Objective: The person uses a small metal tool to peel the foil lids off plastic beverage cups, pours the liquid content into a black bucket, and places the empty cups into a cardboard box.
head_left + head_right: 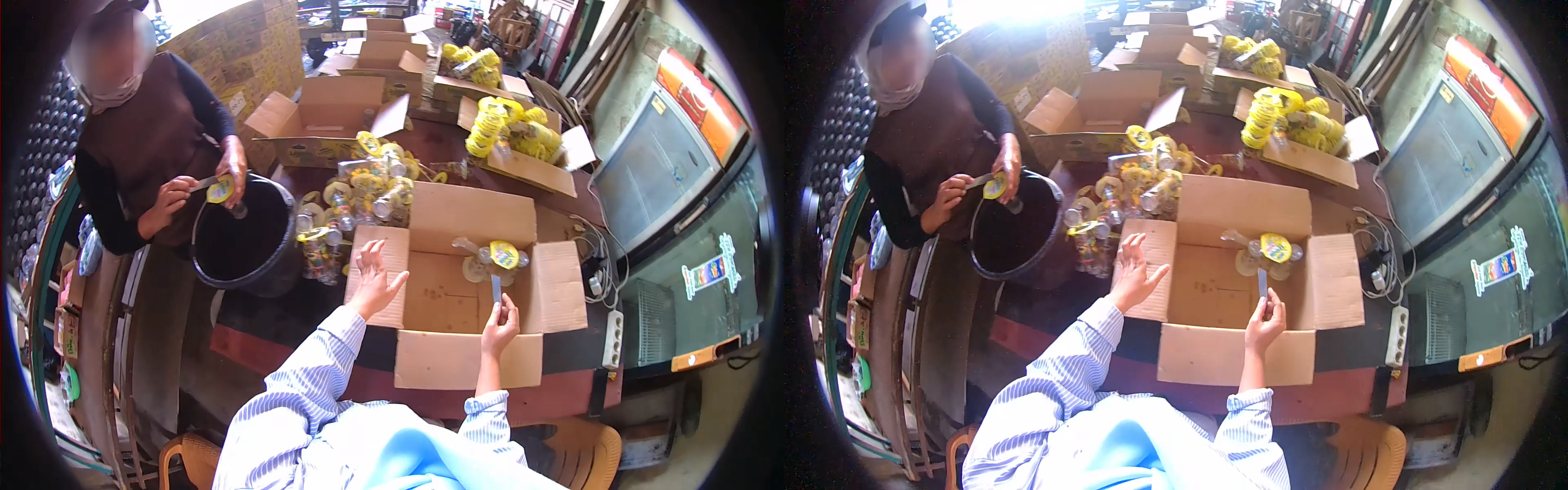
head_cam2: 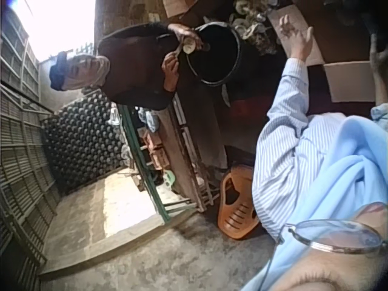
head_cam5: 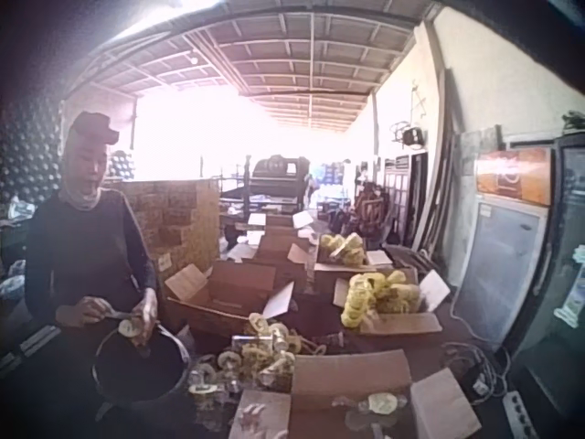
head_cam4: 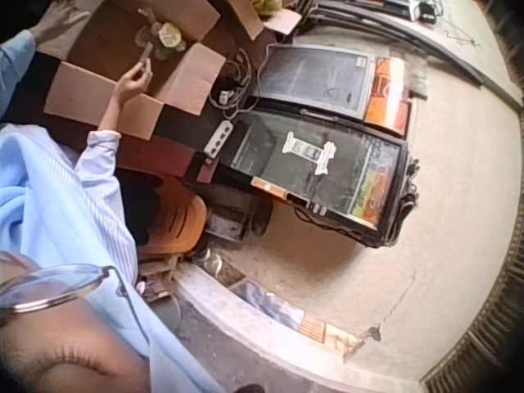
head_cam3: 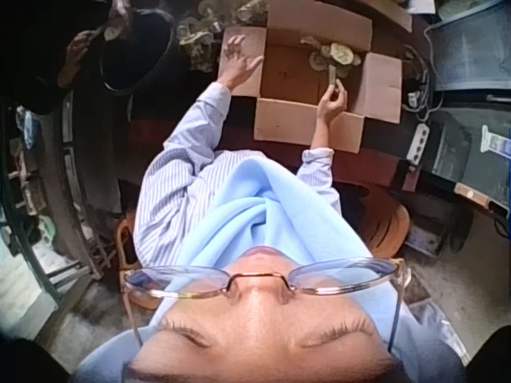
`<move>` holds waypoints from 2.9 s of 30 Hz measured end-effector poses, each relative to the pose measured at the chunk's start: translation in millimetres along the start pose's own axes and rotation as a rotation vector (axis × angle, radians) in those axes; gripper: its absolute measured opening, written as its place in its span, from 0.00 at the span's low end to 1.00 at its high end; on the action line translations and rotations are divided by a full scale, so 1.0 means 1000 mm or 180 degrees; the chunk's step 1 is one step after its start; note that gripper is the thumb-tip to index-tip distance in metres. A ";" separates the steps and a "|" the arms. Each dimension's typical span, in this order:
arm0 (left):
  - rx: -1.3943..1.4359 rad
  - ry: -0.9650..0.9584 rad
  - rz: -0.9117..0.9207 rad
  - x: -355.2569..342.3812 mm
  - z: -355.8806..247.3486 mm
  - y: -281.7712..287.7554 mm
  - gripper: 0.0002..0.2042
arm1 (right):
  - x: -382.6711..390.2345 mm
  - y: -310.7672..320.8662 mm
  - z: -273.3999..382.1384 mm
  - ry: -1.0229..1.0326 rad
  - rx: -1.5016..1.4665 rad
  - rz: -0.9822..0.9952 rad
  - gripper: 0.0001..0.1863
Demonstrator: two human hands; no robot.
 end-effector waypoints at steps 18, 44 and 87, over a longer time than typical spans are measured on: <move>0.0435 -0.0079 0.0989 -0.082 -0.089 -0.186 0.33 | -0.019 0.038 -0.052 -0.0445 -0.0670 0.0112 0.11; 0.4972 0.1336 0.0054 0.017 -0.057 -0.010 0.13 | -0.012 -0.016 0.015 -0.2849 -0.5390 0.0491 0.12; 0.2696 -0.0172 -0.0733 0.113 0.042 0.214 0.32 | 0.139 -0.139 0.271 -0.1606 -0.3815 0.1942 0.16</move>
Point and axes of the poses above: each hand's wrist, its own x-axis away from the middle knuckle, its own y-axis out of the back of the hand, z = x × y, the point moved 1 cm from there along -x, towards the middle knuckle, and after that the axes turned 5 degrees about z, right-handed, at the moved point
